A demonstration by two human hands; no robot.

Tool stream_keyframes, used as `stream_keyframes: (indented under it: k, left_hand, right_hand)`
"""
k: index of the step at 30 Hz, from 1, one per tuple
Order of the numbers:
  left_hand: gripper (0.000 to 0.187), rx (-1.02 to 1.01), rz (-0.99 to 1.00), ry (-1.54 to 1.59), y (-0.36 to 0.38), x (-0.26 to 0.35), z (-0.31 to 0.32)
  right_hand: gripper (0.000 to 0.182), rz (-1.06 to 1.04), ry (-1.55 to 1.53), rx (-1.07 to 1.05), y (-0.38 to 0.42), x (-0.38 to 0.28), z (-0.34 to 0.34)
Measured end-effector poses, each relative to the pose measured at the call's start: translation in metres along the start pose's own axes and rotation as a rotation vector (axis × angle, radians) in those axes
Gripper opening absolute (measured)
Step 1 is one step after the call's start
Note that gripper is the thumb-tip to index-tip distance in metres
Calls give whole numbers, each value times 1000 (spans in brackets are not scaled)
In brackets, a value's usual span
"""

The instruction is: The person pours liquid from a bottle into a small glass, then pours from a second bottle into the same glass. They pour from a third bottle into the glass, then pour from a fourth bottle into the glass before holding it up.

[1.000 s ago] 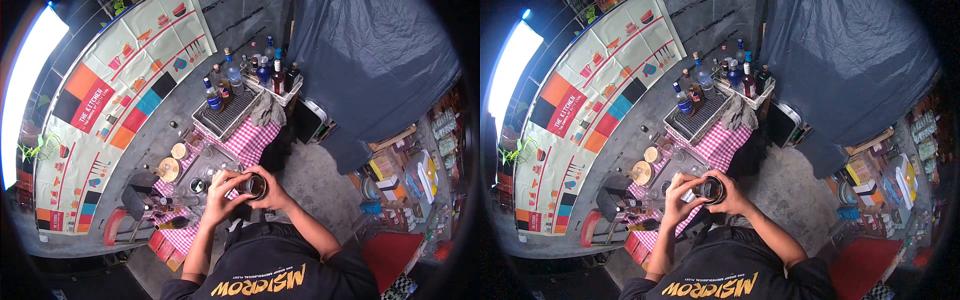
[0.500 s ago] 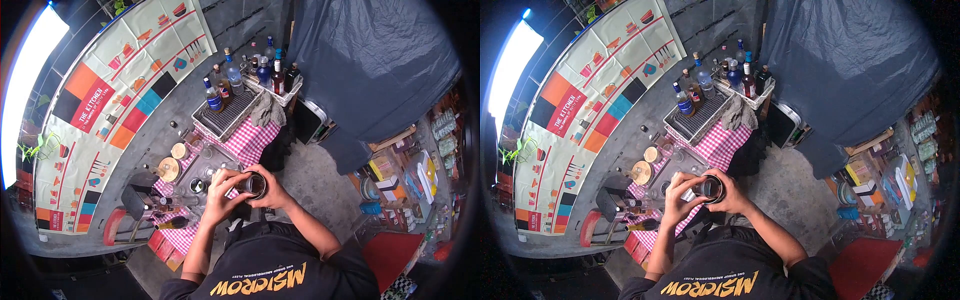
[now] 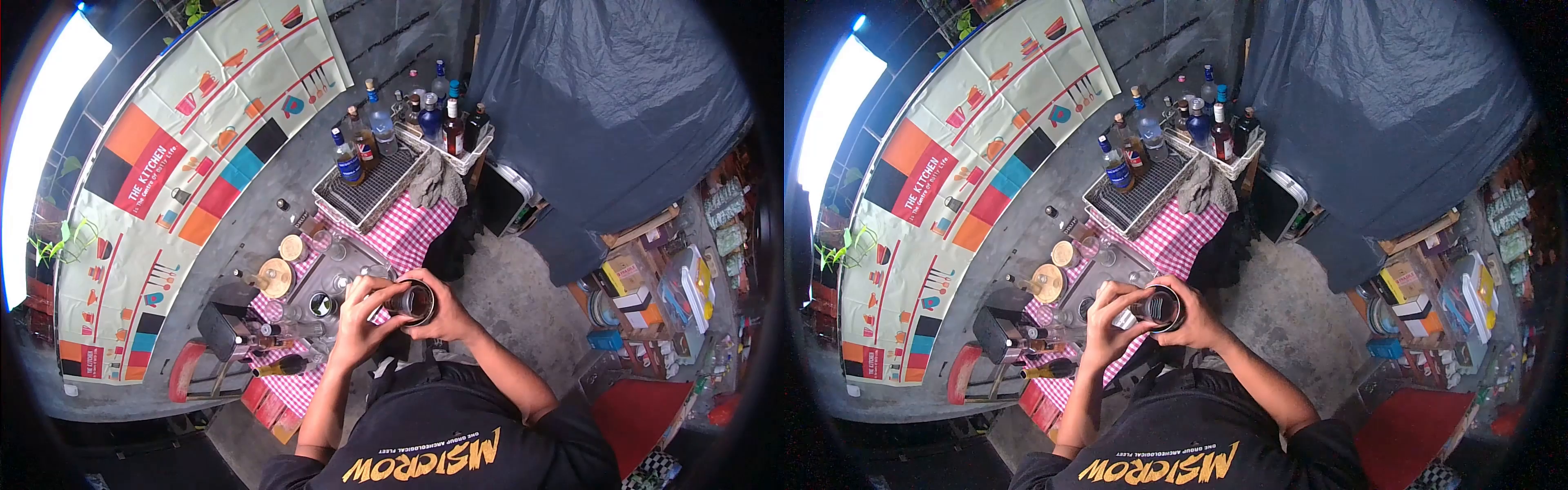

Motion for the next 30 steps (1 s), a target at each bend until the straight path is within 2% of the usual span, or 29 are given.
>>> stream_keyframes:
  k: [30]
  left_hand:
    - [59,-42,-11,0,-6,1,5]
  right_hand:
    - [93,16,21,33,0,5,-10]
Point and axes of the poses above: each hand's wrist, its own y-axis away from the middle knuckle, its own z-axis out of the palm, x = y × z, the point moved 10 cm from there along -y, towards the middle knuckle, and after that the axes turned 5 degrees about -y, right-handed, at the moved point
